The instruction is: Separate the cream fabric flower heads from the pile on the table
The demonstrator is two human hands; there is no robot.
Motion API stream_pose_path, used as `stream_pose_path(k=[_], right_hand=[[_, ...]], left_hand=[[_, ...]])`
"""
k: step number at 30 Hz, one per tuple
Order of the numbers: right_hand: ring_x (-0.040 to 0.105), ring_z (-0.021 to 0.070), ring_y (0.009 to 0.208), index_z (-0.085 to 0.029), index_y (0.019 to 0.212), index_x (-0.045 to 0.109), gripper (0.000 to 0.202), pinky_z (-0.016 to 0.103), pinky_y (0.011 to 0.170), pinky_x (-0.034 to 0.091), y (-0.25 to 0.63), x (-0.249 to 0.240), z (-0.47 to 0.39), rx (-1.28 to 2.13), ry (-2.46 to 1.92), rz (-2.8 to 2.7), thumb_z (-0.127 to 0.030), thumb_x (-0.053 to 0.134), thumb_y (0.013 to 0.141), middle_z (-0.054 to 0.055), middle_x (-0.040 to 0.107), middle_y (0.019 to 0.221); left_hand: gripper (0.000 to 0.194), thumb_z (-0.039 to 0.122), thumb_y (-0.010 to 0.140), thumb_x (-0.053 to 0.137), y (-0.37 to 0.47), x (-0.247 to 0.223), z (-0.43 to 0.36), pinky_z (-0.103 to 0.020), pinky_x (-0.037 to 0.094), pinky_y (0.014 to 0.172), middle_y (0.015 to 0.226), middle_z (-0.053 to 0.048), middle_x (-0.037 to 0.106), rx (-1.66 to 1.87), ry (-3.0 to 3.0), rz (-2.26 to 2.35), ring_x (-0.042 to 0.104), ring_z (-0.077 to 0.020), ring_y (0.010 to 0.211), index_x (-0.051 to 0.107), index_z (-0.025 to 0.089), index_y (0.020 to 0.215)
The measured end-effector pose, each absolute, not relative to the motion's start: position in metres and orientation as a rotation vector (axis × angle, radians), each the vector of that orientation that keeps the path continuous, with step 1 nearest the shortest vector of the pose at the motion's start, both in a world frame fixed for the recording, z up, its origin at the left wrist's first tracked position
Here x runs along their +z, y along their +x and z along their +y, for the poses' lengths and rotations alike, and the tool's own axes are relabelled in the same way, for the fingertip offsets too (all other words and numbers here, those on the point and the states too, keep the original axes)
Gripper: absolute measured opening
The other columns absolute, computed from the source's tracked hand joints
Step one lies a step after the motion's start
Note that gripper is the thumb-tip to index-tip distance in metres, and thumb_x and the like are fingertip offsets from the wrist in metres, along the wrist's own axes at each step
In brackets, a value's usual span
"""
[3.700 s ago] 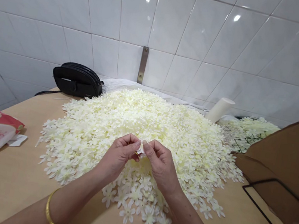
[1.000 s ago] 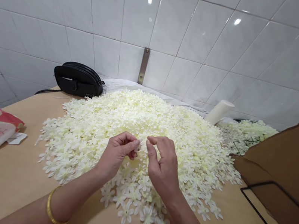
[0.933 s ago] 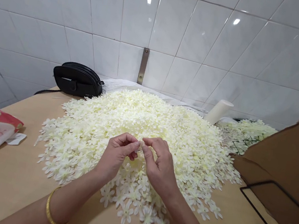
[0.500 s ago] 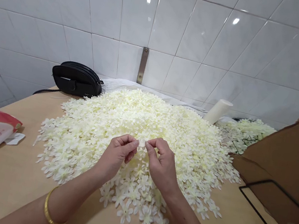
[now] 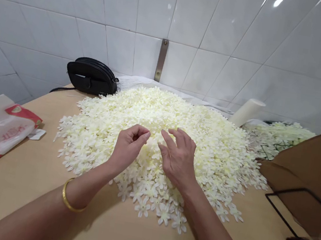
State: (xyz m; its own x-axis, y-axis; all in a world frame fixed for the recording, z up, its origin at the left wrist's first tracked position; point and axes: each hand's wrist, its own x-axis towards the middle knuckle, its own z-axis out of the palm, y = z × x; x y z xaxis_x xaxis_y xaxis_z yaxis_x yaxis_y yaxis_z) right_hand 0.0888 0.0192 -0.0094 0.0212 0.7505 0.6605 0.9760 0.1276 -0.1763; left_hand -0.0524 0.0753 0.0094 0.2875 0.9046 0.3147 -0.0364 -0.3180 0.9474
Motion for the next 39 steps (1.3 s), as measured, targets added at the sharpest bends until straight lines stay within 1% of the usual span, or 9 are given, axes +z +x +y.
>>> stream_pose_path(k=[4, 9, 16, 21, 26, 30, 33, 36, 39], right_hand=[[0.027, 0.0323, 0.123, -0.023, 0.119, 0.050, 0.037, 0.054, 0.096, 0.017, 0.085, -0.014, 0.018, -0.515, -1.711, -1.950, -0.032, 0.046, 0.084, 0.013, 0.044, 0.126], [0.032, 0.0305, 0.119, -0.021, 0.117, 0.051, 0.035, 0.049, 0.093, 0.025, 0.086, -0.008, 0.016, -0.512, -1.687, -1.784, -0.033, 0.042, 0.086, 0.013, 0.047, 0.120], [0.045, 0.0242, 0.101, -0.021, 0.095, 0.060, 0.019, 0.041, 0.083, 0.036, 0.081, 0.004, -0.015, -0.298, -1.526, -1.779, -0.022, 0.045, 0.084, 0.008, 0.057, 0.097], [0.048, 0.0207, 0.087, -0.019, 0.090, 0.059, 0.017, 0.036, 0.076, 0.038, 0.082, -0.007, -0.070, -0.174, -1.531, -1.831, -0.016, 0.043, 0.084, 0.006, 0.058, 0.083], [0.048, 0.0190, 0.080, -0.019, 0.089, 0.057, 0.015, 0.035, 0.072, 0.038, 0.084, -0.033, -0.116, -0.060, -1.619, -1.751, -0.015, 0.044, 0.085, 0.005, 0.057, 0.079], [0.048, 0.0192, 0.080, -0.019, 0.088, 0.057, 0.013, 0.035, 0.071, 0.038, 0.090, -0.038, -0.126, -0.041, -1.636, -1.717, -0.016, 0.045, 0.085, 0.005, 0.057, 0.079], [0.048, 0.0187, 0.078, -0.019, 0.085, 0.057, 0.013, 0.034, 0.070, 0.038, 0.094, -0.032, -0.120, -0.019, -1.615, -1.708, -0.017, 0.044, 0.085, 0.005, 0.057, 0.078], [0.048, 0.0183, 0.076, -0.019, 0.081, 0.058, 0.015, 0.034, 0.069, 0.038, 0.097, -0.021, -0.106, 0.003, -1.551, -1.739, -0.018, 0.044, 0.085, 0.005, 0.057, 0.075], [0.050, 0.0177, 0.075, -0.018, 0.080, 0.059, 0.016, 0.033, 0.069, 0.039, 0.097, -0.008, -0.085, 0.083, -1.445, -1.754, -0.018, 0.044, 0.085, 0.004, 0.058, 0.074]], left_hand=[[0.012, 0.027, 0.078, 0.054, -0.077, 0.007, 0.067, -0.023, 0.034, 0.057, 0.067, -0.001, 0.054, 1.257, 1.894, 0.863, 0.046, -0.0132, 0.061, 0.062, 0.019, 0.072], [0.009, 0.020, 0.080, 0.052, -0.121, -0.014, 0.038, -0.026, 0.039, 0.070, 0.081, -0.005, 0.057, 1.193, 2.283, 0.951, 0.052, -0.0180, 0.080, 0.060, 0.020, 0.081], [0.015, 0.015, 0.084, 0.043, -0.141, -0.037, -0.018, -0.029, 0.039, 0.066, 0.077, -0.006, 0.057, 0.885, 2.539, 0.868, 0.049, -0.0180, 0.074, 0.058, 0.019, 0.083], [0.016, 0.013, 0.084, 0.041, -0.128, -0.048, -0.028, -0.028, 0.040, 0.065, 0.077, -0.006, 0.055, 0.873, 2.605, 0.884, 0.049, -0.0183, 0.074, 0.056, 0.018, 0.082], [0.024, 0.004, 0.078, 0.040, -0.119, -0.051, -0.020, -0.029, 0.037, 0.061, 0.084, -0.010, 0.054, 0.857, 2.900, 0.979, 0.047, -0.0218, 0.078, 0.057, 0.016, 0.091], [0.025, -0.001, 0.073, 0.040, -0.113, -0.048, -0.010, -0.030, 0.036, 0.060, 0.081, -0.010, 0.053, 0.758, 3.116, 0.908, 0.043, -0.0226, 0.075, 0.058, 0.015, 0.078], [0.022, -0.001, 0.072, 0.040, -0.110, -0.048, -0.006, -0.030, 0.036, 0.060, 0.077, -0.010, 0.052, 0.678, 3.097, 0.863, 0.043, -0.0219, 0.073, 0.055, 0.015, 0.067], [0.022, 0.001, 0.075, 0.037, -0.109, -0.042, -0.006, -0.031, 0.037, 0.063, 0.078, -0.008, 0.052, 0.715, 2.879, 0.881, 0.044, -0.0210, 0.075, 0.053, 0.016, 0.071], [0.016, 0.013, 0.082, 0.037, -0.108, -0.026, -0.006, -0.029, 0.037, 0.064, 0.074, -0.004, 0.049, 0.804, 2.444, 0.935, 0.045, -0.0178, 0.073, 0.048, 0.017, 0.072]])
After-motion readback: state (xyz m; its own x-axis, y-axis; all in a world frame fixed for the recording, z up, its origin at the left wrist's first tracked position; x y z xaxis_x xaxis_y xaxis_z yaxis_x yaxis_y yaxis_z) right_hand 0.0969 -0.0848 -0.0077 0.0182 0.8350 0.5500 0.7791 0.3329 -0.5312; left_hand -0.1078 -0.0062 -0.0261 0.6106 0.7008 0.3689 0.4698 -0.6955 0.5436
